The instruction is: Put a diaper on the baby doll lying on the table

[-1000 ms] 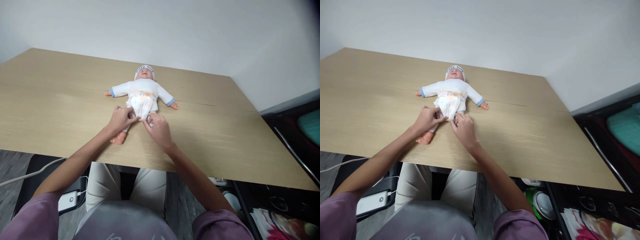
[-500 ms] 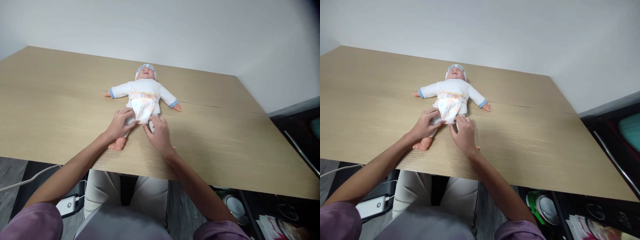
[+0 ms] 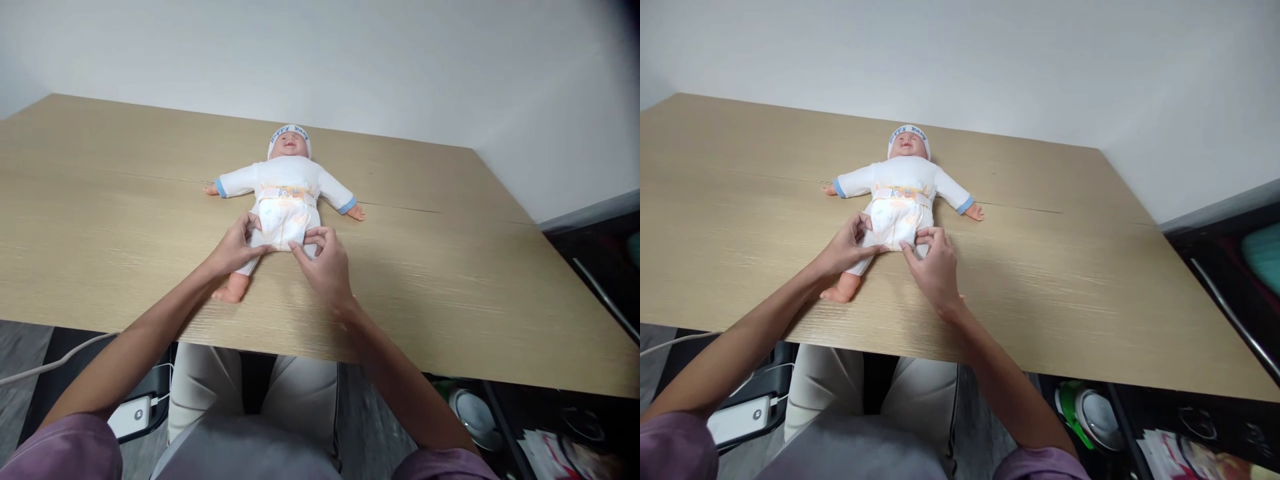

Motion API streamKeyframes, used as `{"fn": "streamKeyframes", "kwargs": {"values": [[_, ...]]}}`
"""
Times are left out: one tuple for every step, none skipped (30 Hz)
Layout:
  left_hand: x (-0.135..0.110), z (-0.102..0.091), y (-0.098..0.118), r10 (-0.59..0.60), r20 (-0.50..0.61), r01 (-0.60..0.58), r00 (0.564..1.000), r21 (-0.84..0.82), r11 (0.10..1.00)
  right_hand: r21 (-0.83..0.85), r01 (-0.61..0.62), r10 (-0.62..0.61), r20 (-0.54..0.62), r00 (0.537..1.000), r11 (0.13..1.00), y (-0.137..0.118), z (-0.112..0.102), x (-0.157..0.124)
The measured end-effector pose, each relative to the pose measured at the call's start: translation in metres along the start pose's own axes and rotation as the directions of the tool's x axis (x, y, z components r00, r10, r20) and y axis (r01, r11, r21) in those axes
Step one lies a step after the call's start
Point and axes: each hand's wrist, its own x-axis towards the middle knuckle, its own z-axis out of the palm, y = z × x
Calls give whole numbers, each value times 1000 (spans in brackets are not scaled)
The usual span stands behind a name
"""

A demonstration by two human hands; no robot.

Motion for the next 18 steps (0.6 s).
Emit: {"fn": "streamKeyframes", "kwargs": {"values": [[-1,1,0,-2,-26,2,1000,-12,1000,-25,6,-6,7,1000,1000,0,-1,1],[-2,1,0,-7,-52,7,999,-15,1000,-51,14,-13,18,1000,999,0,-2,1],[-3,2,2,-18,-71,17,997,-11,1000,-77,24,-22,33,999,997,0,-3,1],[-5,2,4,-34,-78,34,996,-5,999,-103,36,-31,49,998,994,-1,-3,1],[-6,1,7,-54,-74,55,996,9,998,-126,49,-41,68,997,991,-2,-3,1],[-7,0,10,-76,-62,78,995,29,997,-146,64,-51,89,995,987,-3,-3,1],[-8,-1,14,-96,-43,98,994,53,994,-161,79,-61,110,992,984,-3,-3,1],[-8,-2,17,-111,-15,112,994,76,991,-169,90,-68,132,989,982,-4,-3,2],[-7,-3,20,-124,17,122,992,84,989,-165,95,-70,151,986,982,-4,-3,3],[-5,-4,22,-137,49,133,989,70,989,-150,89,-64,166,984,985,-4,-3,5],[-4,-5,24,-152,79,150,985,31,988,-123,71,-48,177,983,990,-4,-3,7],[-1,-5,26,-171,101,175,980,-28,984,-83,39,-23,185,982,996,-3,-4,8],[1,-5,28,-194,116,205,974,-94,974,-31,-2,8,198,980,1000,-2,-4,10],[2,-5,30,-219,124,237,968,-160,958,27,-48,41,214,976,998,-2,-5,11],[4,-5,31,-244,133,269,961,-221,938,80,-90,70,229,971,993,-1,-6,12],[5,-4,32,-267,144,298,953,-271,915,116,-120,90,236,968,986,-1,-6,12],[5,-4,32,-286,154,322,946,-312,894,131,-132,100,231,968,982,-1,-6,12],[6,-4,31,-299,162,338,940,-343,877,123,-127,99,214,972,984,-1,-6,11]]}}
